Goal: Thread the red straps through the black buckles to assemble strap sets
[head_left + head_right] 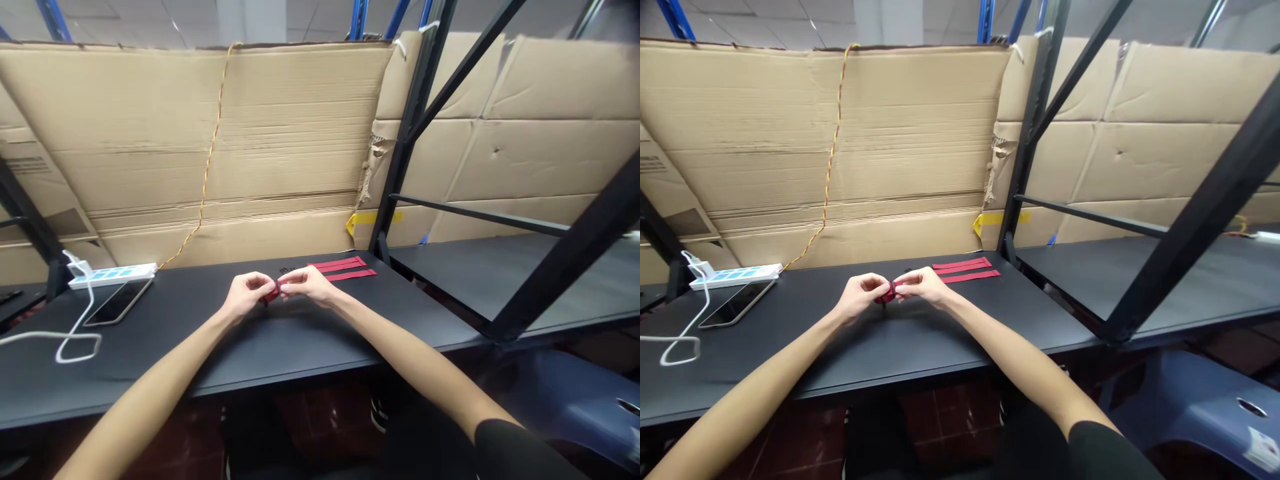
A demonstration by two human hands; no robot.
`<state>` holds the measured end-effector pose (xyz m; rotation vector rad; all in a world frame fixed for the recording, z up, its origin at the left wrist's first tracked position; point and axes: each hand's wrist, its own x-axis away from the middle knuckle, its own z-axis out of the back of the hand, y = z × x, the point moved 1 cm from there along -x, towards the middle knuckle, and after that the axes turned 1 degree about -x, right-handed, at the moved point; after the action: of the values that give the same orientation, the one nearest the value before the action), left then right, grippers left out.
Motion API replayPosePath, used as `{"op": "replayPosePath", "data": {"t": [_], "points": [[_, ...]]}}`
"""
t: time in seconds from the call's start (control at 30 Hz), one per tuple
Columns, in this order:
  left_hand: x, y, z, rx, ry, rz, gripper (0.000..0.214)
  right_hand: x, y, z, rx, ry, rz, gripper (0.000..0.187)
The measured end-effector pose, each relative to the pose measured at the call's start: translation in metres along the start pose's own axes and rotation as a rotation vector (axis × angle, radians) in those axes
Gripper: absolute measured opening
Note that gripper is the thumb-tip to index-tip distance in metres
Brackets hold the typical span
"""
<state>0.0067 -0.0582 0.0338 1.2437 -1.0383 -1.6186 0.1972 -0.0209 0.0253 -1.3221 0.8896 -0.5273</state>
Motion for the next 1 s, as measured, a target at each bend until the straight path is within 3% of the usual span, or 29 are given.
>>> {"op": "replayPosePath", "data": {"t": [0.17, 0.33, 0.57, 0.77, 1.0], "points": [[-0.003, -0.006, 0.002, 0.005, -0.016, 0.005, 0.036, -0.001, 0.002, -0.001, 0.050, -0.010, -0.006, 0.042], [-0.003, -0.008, 0.001, -0.100, 0.015, -0.039, 0.036, 0.000, 0.002, -0.004, -0.042, 0.008, -0.062, 0.041], [0.006, 0.002, -0.004, -0.547, 0.023, -0.334, 0.034, -0.006, 0.010, -0.007, -0.117, 0.141, -0.049, 0.041], [-0.006, -0.002, 0.017, -0.851, 0.016, -0.430, 0.025, -0.012, 0.009, 0.012, 0.024, 0.332, 0.036, 0.041], [-0.006, -0.014, 0.024, -0.893, -0.064, -0.430, 0.031, -0.010, 0.015, 0.012, 0.197, 0.238, 0.016, 0.029]]}}
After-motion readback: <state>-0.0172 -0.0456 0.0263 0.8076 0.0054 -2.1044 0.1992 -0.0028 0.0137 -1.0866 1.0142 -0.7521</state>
